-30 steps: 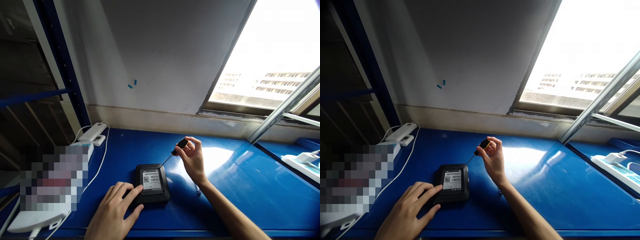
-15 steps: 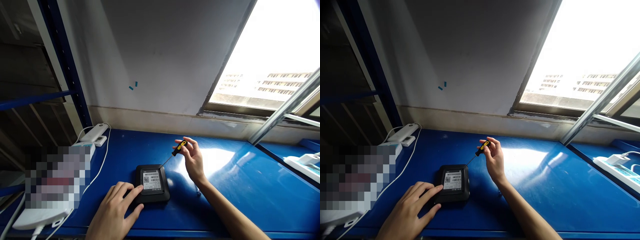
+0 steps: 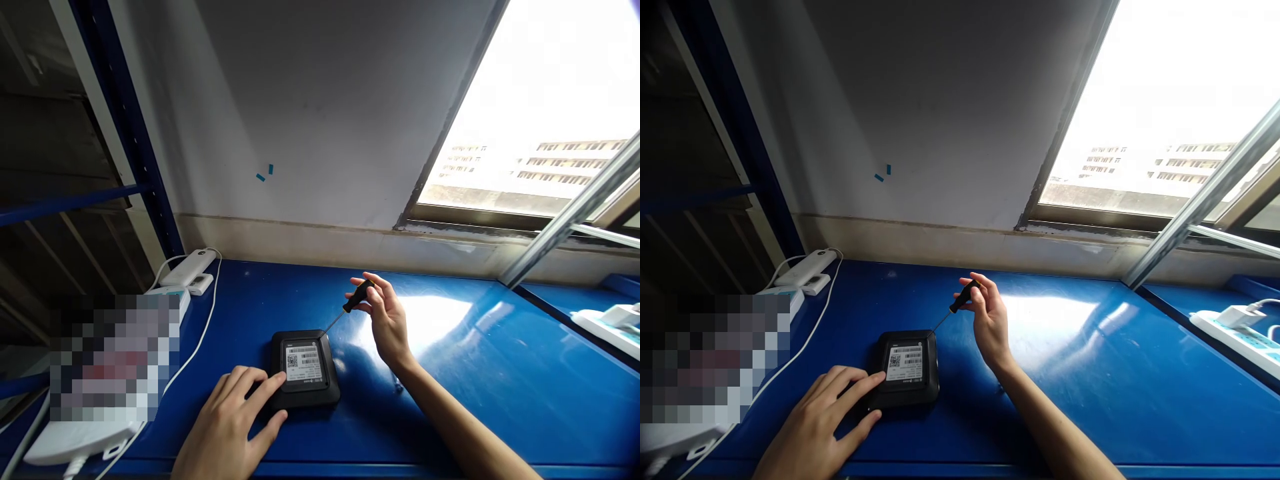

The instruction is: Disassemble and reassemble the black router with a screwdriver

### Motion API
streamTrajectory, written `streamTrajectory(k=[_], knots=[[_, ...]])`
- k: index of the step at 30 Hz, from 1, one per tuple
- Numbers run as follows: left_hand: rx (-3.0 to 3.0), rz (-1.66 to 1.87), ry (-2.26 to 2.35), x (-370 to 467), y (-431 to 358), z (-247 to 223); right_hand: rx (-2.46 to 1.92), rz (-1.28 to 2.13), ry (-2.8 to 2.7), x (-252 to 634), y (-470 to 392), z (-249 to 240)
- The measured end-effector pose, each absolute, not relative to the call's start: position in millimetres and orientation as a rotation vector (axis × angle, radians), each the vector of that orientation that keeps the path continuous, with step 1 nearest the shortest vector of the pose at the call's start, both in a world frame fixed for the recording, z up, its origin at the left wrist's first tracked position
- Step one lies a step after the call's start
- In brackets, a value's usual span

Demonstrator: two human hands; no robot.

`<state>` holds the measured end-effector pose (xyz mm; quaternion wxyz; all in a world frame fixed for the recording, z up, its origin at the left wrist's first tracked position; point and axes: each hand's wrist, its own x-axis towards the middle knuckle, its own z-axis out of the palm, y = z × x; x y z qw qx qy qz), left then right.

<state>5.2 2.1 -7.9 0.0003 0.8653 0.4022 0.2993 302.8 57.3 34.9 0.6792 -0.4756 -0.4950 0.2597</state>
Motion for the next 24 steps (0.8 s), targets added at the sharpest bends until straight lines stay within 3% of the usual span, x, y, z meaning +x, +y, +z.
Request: streamTrajectory(k=[24], knots=[[2.724,0.969,1.247,5.4,1.1,-7.8,-1.082,0.561,-1.171,302.0,55.3,37.0]])
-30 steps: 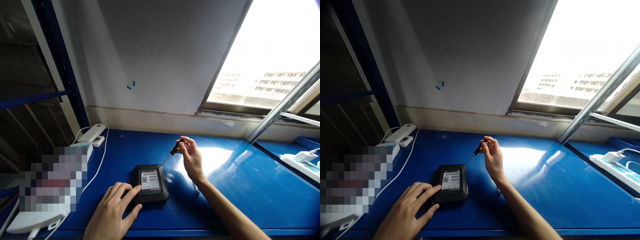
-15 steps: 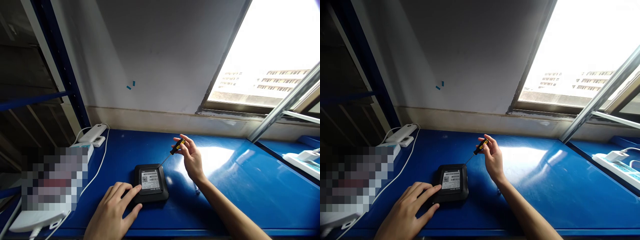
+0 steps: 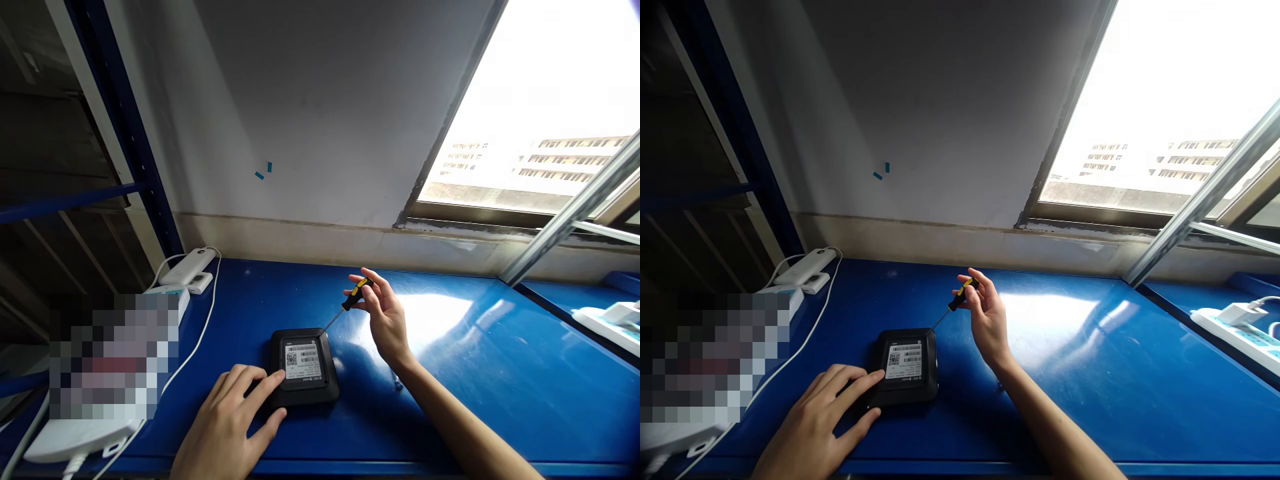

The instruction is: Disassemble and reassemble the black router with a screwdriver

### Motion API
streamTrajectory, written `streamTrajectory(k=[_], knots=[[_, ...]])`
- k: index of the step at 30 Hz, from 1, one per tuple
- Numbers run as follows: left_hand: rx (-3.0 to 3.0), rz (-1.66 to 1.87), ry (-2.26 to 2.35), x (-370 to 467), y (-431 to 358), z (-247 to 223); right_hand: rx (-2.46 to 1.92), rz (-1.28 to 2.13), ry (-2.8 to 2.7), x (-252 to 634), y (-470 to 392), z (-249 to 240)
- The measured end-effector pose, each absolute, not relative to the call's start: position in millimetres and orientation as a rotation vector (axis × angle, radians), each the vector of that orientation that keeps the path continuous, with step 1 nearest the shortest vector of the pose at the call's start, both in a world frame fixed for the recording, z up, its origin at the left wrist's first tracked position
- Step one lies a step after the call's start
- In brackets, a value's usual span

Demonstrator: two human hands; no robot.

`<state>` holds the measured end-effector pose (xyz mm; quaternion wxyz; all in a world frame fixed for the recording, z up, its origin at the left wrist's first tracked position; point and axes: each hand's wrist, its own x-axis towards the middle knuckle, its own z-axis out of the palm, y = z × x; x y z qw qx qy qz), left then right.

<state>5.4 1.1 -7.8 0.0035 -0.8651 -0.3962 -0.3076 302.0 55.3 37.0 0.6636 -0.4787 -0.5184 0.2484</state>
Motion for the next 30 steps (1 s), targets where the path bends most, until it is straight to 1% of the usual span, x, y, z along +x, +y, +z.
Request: streamTrajectory(k=[5,10,17,22,27,30], knots=[[-2.727,-0.929,-1.29,3.7,1.1,-9.4,-1.127,0.47,-1.18,302.2,56.4,35.1],[-2.725,-0.923,-1.266,3.6,1.6,-7.6,-1.086,0.556,-1.18,300.7,53.6,36.9],[-2.727,-0.916,-1.29,3.7,1.6,-7.4,-1.144,0.484,-1.199,301.8,57.9,34.0],[-2.722,-0.946,-1.262,4.4,0.9,-6.3,-1.101,0.536,-1.186,302.9,59.0,33.6],[-2.725,-0.945,-1.262,6.1,0.5,-2.6,-1.075,0.478,-1.147,303.2,55.5,36.3],[-2.729,-0.946,-1.286,6.3,0.2,-1.8,-1.064,0.505,-1.18,301.7,53.2,37.7]])
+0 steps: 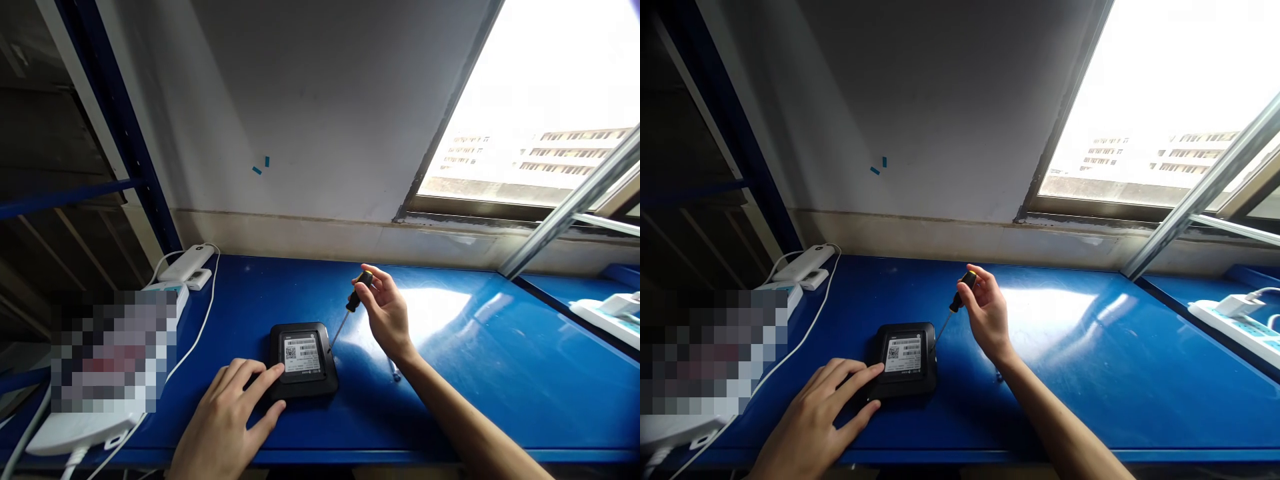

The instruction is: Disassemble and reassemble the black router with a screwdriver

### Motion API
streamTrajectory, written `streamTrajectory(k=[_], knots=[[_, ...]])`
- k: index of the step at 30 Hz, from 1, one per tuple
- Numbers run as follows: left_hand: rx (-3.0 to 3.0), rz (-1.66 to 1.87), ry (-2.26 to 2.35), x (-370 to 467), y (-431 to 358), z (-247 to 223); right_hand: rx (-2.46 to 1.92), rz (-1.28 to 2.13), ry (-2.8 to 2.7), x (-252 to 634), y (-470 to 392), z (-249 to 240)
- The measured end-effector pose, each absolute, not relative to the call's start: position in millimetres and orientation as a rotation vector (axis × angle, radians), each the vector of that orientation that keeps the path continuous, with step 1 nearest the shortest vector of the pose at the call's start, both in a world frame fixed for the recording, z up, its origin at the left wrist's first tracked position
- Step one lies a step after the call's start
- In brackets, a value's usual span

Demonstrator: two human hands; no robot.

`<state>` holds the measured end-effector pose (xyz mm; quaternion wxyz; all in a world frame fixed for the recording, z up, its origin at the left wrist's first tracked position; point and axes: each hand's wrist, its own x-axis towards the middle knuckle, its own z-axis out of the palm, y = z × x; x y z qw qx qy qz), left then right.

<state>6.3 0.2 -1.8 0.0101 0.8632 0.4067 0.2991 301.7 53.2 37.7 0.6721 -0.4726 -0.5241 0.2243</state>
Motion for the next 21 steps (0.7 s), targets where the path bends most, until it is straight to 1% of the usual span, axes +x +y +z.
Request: streamTrajectory(k=[7,21], knots=[[2.684,0.907,1.266,6.0,-0.2,-3.2,-1.026,0.681,-1.308,290.4,44.7,38.7],[2.674,0.891,1.265,5.5,-0.1,-5.2,-0.966,0.67,-1.275,286.2,39.3,41.6]])
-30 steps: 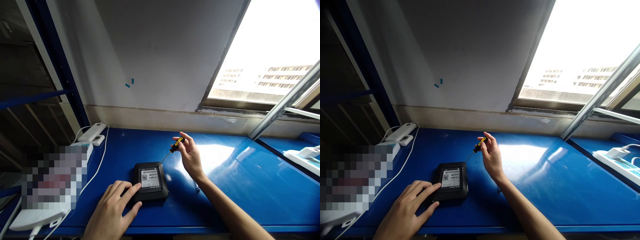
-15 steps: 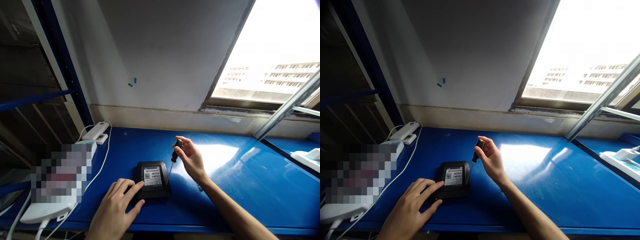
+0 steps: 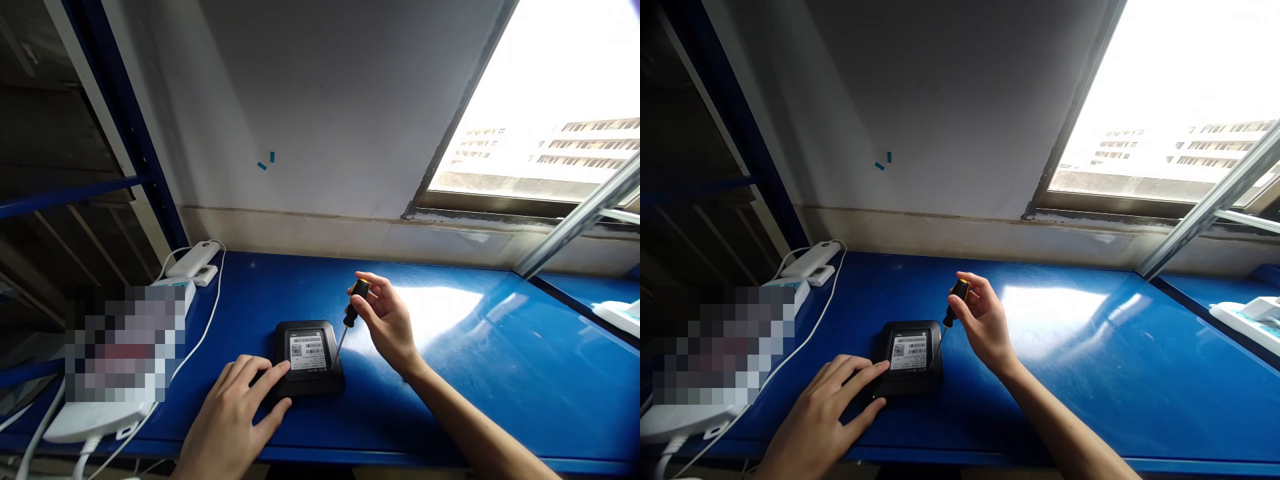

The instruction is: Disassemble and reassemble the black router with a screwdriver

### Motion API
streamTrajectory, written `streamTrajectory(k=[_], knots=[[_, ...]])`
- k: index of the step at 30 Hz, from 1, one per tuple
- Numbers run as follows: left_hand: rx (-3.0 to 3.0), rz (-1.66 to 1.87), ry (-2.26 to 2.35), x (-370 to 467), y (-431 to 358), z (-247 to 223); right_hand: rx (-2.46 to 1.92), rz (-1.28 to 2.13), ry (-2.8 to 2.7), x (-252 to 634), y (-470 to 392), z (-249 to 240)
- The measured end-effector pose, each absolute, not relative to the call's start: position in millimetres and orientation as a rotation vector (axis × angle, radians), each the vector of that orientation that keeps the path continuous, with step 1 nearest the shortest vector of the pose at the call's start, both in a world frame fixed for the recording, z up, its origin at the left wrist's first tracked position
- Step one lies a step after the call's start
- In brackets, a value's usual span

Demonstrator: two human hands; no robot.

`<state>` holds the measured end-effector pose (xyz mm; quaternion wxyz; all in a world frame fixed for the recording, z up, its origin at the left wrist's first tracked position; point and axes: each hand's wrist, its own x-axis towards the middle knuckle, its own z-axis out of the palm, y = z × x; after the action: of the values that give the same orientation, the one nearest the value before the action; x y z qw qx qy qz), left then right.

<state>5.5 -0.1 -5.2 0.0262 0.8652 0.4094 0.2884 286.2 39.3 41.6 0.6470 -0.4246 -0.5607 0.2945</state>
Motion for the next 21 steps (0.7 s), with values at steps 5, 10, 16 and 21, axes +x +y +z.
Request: streamTrajectory(k=[5,10,16,21], knots=[[2.661,0.9,1.266,6.0,0.1,-5.0,-0.967,0.669,-1.292,286.7,39.3,40.4],[2.675,0.91,1.261,6.2,-1.3,-2.9,-0.953,0.661,-1.341,286.3,36.7,43.1],[2.693,0.937,1.245,6.0,-1.0,-3.3,-0.906,0.753,-1.398,287.8,34.8,46.2],[2.683,0.915,1.255,5.6,-0.8,-4.1,-0.937,0.709,-1.339,287.3,38.1,43.0]])
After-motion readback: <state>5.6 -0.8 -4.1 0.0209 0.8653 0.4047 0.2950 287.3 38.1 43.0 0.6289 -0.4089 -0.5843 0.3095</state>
